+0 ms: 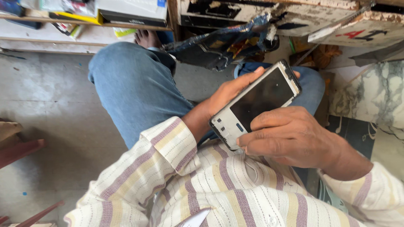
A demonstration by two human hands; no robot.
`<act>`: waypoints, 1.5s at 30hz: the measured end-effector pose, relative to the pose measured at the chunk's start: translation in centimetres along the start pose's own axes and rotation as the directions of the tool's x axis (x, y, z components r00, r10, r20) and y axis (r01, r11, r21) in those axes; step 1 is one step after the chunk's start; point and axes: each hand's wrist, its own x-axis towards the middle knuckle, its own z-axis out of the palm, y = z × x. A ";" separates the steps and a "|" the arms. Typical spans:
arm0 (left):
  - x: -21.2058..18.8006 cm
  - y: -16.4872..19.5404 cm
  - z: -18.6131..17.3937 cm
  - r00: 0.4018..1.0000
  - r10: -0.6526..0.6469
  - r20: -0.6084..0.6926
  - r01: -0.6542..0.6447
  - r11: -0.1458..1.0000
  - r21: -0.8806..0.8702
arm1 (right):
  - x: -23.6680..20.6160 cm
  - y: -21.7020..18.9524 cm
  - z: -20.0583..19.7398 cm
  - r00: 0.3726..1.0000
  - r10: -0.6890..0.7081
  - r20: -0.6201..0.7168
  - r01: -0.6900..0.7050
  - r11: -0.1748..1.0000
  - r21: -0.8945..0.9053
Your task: The person applies adhesive to the edges of a smartphone frame using a tube and a small brush, then wipes the screen with a cloth. They handle the phone and adhesive tube while seated at a cluttered workbench.
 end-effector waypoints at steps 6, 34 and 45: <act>0.2 -0.2 -0.9 0.988 -0.013 -0.153 0.030 0.994 0.109 | -0.7 0.1 -1.9 0.991 -0.038 0.131 0.040 0.999 -0.016; 1.8 1.0 11.2 0.964 0.185 -0.191 -0.194 0.981 -0.030 | -8.7 15.5 -15.1 0.583 0.242 -0.775 -0.802 0.321 -0.503; -0.4 0.1 6.4 0.947 0.239 -0.217 -0.198 0.961 0.195 | -7.6 20.2 -18.0 0.587 0.413 -0.696 -0.809 0.282 -0.516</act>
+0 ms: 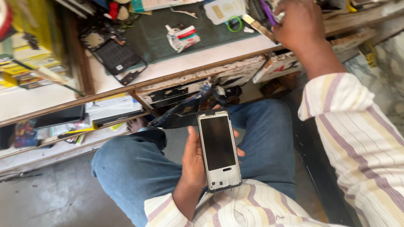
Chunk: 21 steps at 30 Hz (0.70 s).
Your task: The person applies adhesive to the edges of a smartphone frame using a tube and a small brush, then wipes the screen with a cloth. They handle the phone and adhesive tube while seated at a cluttered workbench.
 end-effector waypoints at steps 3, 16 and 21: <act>-0.4 -0.2 0.4 0.999 -0.021 -0.025 0.023 0.996 0.091 | -0.6 -0.7 -2.0 0.998 -0.011 -0.063 0.013 1.000 0.027; -0.8 0.0 0.2 0.998 0.003 -0.057 0.015 0.952 0.305 | -15.8 -10.4 -6.9 0.952 -0.171 0.254 -0.032 0.769 0.638; -1.2 0.1 0.2 0.999 0.039 -0.020 -0.032 0.963 0.269 | -15.5 -8.5 -8.0 0.956 -0.037 0.291 -0.163 0.758 0.631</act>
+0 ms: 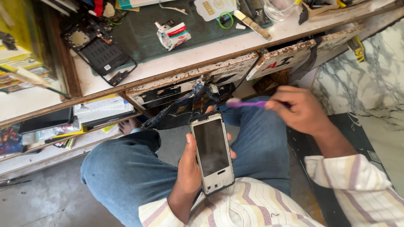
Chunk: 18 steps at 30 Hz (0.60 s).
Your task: The person applies adhesive to the edges of a smartphone frame using a tube and a small brush, then wipes the screen with a cloth. They handle the phone and adhesive tube while seated at a cluttered workbench.
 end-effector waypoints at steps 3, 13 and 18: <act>0.3 -0.3 -0.2 0.999 -0.017 -0.051 0.019 0.998 0.052 | -0.4 -0.3 -0.1 0.999 -0.040 0.006 0.040 0.998 -0.042; 1.2 0.2 -0.6 0.999 -0.023 -0.037 0.018 0.992 -0.125 | 1.0 -2.1 -0.7 0.986 -0.157 0.047 0.161 0.983 -0.093; 1.3 1.6 -1.2 0.995 0.016 -0.096 -0.017 1.000 -0.014 | 0.8 -2.3 1.0 0.985 -0.104 0.139 0.131 0.971 -0.200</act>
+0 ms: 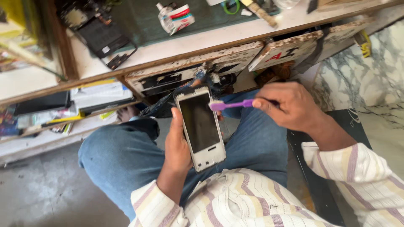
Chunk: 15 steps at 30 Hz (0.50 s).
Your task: The person applies adhesive to the edges of a smartphone frame using a tube and a small brush, then wipes the screen with a cloth. They handle the phone and adhesive tube while seated at a cluttered workbench.
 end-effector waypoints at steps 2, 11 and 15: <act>-0.1 0.4 -0.1 0.997 0.080 -0.021 -0.079 0.996 0.045 | -0.6 -0.6 0.4 0.992 0.022 0.121 -0.020 1.000 -0.021; 0.6 0.5 0.4 0.989 0.149 -0.021 -0.149 0.988 -0.031 | -2.0 -0.7 0.0 0.992 -0.030 0.119 0.025 0.998 0.050; 1.0 1.7 0.2 0.960 0.278 -0.043 -0.281 0.949 -0.140 | -2.7 -0.8 0.5 0.961 -0.070 0.269 0.080 0.996 -0.027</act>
